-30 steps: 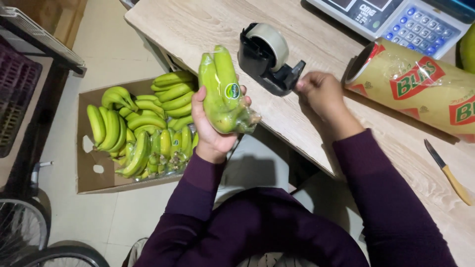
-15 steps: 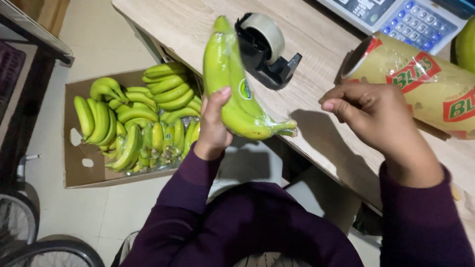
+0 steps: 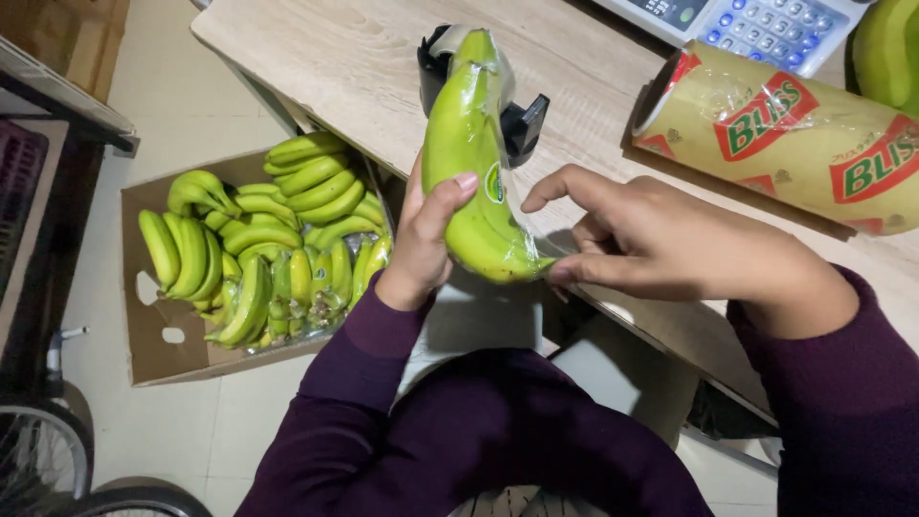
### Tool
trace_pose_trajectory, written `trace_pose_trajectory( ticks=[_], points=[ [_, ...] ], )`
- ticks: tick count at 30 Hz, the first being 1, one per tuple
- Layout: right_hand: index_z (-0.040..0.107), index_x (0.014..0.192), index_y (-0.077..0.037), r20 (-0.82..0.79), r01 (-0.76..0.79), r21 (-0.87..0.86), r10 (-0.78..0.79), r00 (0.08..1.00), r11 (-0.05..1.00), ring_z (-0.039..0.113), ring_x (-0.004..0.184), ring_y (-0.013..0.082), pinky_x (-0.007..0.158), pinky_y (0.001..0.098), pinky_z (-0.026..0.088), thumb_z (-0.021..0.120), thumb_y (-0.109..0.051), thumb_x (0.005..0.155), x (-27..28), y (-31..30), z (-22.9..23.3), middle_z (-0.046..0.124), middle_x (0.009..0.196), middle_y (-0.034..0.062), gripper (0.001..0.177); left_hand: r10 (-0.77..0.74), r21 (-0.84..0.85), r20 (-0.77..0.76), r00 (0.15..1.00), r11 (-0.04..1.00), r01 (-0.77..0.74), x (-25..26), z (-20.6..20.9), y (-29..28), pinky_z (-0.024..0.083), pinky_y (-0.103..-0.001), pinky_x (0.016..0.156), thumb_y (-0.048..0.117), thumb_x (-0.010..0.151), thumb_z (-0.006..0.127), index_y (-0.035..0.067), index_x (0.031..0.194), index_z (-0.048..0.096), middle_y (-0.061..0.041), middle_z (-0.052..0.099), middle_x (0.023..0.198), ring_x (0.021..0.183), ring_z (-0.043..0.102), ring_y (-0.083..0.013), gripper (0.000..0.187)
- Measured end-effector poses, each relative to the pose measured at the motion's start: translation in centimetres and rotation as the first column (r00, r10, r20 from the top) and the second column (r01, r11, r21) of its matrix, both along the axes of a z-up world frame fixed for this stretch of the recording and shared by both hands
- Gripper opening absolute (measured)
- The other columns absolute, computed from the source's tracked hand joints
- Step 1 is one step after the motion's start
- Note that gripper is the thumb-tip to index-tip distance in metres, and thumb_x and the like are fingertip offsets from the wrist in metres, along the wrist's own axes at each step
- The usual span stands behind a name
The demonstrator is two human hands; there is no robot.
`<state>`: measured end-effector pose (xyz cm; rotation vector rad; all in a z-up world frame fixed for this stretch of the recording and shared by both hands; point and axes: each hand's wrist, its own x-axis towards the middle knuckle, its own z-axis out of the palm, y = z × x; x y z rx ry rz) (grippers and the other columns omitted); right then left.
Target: Wrapping bunches of bananas in plastic film and securing them with tape at a packaging station.
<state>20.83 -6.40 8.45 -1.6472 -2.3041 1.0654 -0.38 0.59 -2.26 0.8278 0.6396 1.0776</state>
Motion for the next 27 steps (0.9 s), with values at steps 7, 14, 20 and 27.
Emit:
trace_pose_trajectory(
  ticks=[7, 14, 20, 27],
  points=[
    [0.036, 0.126, -0.024, 0.234, -0.074, 0.050, 0.060, 0.970, 0.996, 0.056, 0.050, 0.0261, 0.058, 0.0392, 0.045, 0.074, -0.048, 0.092, -1.0, 0.7, -0.6, 0.061, 0.053, 0.0007, 0.057, 0.026, -0.008, -0.003, 1.000, 1.000, -0.026, 0.1, -0.3, 0.2, 0.054, -0.040, 0.094, 0.026, 0.077, 0.071, 0.004, 0.142, 0.050, -0.017, 0.063, 0.123, 0.110, 0.063, -0.0281, 0.072],
    [0.046, 0.119, -0.020, -0.034, 0.130, -0.338, -0.150, 0.988, 0.932, 0.050, 0.058, 0.0167, 0.056, 0.0320, 0.040, 0.082, -0.028, 0.087, -0.8, 2.3, -0.7, 0.068, 0.068, 0.0065, 0.048, -0.026, 0.209, 0.103, 0.994, 0.978, 0.004, -0.4, -1.1, 0.1, 0.056, -0.041, 0.093, 0.028, 0.086, 0.068, 0.003, 0.135, 0.055, -0.015, 0.065, 0.119, 0.107, 0.065, -0.0268, 0.057],
    [0.047, 0.117, -0.003, -0.544, -0.095, -0.415, -0.163, 0.823, 0.905, 0.046, 0.038, 0.0112, 0.042, 0.0213, 0.033, 0.067, -0.023, 0.098, 0.8, 2.2, -5.2, 0.060, 0.048, 0.0026, 0.033, -0.010, 0.333, 0.247, 0.969, 0.940, -0.076, -0.1, -4.4, 1.0, 0.063, -0.051, 0.090, 0.026, 0.083, 0.065, 0.006, 0.147, 0.045, -0.024, 0.065, 0.122, 0.104, 0.069, -0.0308, 0.070],
    [0.048, 0.125, -0.005, -0.479, -0.061, -0.376, -0.138, 0.867, 0.925, 0.048, 0.039, 0.0126, 0.042, 0.0240, 0.034, 0.072, -0.025, 0.094, 1.0, 1.6, -5.0, 0.061, 0.047, 0.0042, 0.044, -0.080, 0.476, 0.316, 0.945, 0.875, -0.086, 0.6, -3.3, 0.3, 0.063, -0.043, 0.093, 0.028, 0.080, 0.070, 0.005, 0.144, 0.046, -0.021, 0.068, 0.117, 0.105, 0.070, -0.0275, 0.073]
  ],
)
